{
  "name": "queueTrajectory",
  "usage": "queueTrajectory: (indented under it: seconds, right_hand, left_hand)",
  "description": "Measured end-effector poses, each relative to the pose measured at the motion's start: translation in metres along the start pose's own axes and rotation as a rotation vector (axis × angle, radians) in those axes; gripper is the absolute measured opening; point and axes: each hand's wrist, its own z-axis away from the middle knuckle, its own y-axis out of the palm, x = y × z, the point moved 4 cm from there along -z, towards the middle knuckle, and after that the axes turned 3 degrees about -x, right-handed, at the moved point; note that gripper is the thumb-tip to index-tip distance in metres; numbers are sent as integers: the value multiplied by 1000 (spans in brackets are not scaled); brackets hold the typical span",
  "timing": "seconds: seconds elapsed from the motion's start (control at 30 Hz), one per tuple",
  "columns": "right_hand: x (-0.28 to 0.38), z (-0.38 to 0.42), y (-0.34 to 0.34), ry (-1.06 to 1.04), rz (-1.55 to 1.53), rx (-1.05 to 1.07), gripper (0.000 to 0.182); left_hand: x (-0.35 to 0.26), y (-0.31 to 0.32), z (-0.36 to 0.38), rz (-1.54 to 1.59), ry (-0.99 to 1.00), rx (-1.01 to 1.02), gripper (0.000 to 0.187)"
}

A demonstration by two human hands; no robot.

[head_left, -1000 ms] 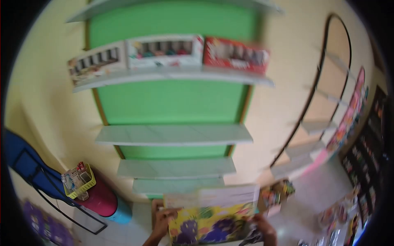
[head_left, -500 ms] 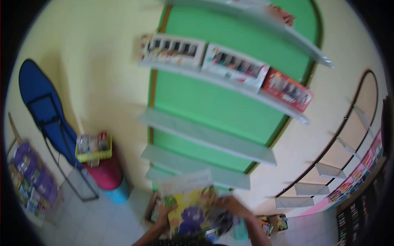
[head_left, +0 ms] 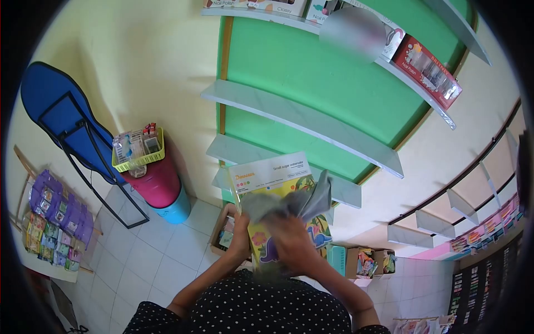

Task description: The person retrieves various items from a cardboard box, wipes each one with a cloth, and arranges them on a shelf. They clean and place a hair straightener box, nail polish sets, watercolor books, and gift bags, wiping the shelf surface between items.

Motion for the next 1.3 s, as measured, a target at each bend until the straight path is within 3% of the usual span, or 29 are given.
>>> queueTrajectory:
  seconds: [0.07, 0.1, 0.2, 0.23, 0.27, 0.33, 0.4, 0.57, 0.63, 0.7, 0.73, 0.8, 0.83, 0.9, 0.97, 1.0, 1.03, 1.07, 1.13, 1.27, 1.3]
  right_hand:
    - [2, 5, 7, -97, -37, 107, 41]
    - [-5, 8, 2, -148, -18, 85, 38]
    - [-19, -3, -12, -138, 78, 24, 32]
    - [-23, -15, -20, -13, 66, -15, 31]
    - [-28, -21, -25, 109, 54, -54, 31]
    - [-18, -26, -17, 87, 64, -107, 33]
    - [-2, -21, -6, -46, 48, 41, 35]
    - [-11, -1, -15, -68, 35, 100, 45]
    - [-21, -12, -49, 105, -259, 36, 47]
    - [-29, -14, -83, 548, -620, -164, 41]
    - [-36, -15, -100, 460, -609, -312, 42]
    - [-36, -18, -121, 364, -951, -460, 50]
    - [-50, -13, -120, 286, -1233, -448, 50]
    - [-62, -4, -104, 297, -1514, -470, 47]
    - [-80, 3, -77, 491, -981, -444, 36]
    - [-70, 6, -61, 486, -702, -465, 29]
    - [-70, 16, -38, 670, -467, -409, 31]
    - [-58, 19, -28, 690, -255, -394, 31]
    - [-42, 13, -18, 348, 357, -410, 33]
    - [-40, -11, 1, 338, 306, -376, 35]
    - [-32, -21, 11, 247, 207, -303, 36]
  left_hand:
    - [-3, -10, -1, -132, 32, 55, 54]
    - [-8, -8, 2, -396, 217, 91, 52]
    - [2, -9, -1, -565, 139, -30, 48]
    - [9, -10, -1, -594, 95, -48, 50]
    - [7, -4, 1, -595, 86, -44, 50]
    - [-3, 11, 4, -450, 48, 53, 52]
    - [-2, 3, 1, -388, 36, 62, 52]
    - [6, -8, -4, -252, -90, 27, 54]
    - [10, -9, -8, -236, -132, 61, 59]
    - [10, -12, -10, -219, -144, 72, 59]
    - [11, -13, -10, -202, -152, 77, 58]
    - [12, -15, -9, -196, -159, 81, 59]
    - [13, -15, -9, -186, -158, 84, 59]
    - [11, -14, -8, -202, -156, 92, 59]
    - [12, -14, -7, -216, -147, 96, 59]
    - [14, -19, -7, -223, -160, 25, 59]
    - [16, -22, -6, -228, -171, -46, 59]
    - [17, -21, -6, -226, -167, -48, 59]
    - [12, -13, -6, -313, -25, 20, 57]
    - [6, -9, -5, -484, -48, 75, 57]
    - [11, -13, -6, -440, -75, 66, 56]
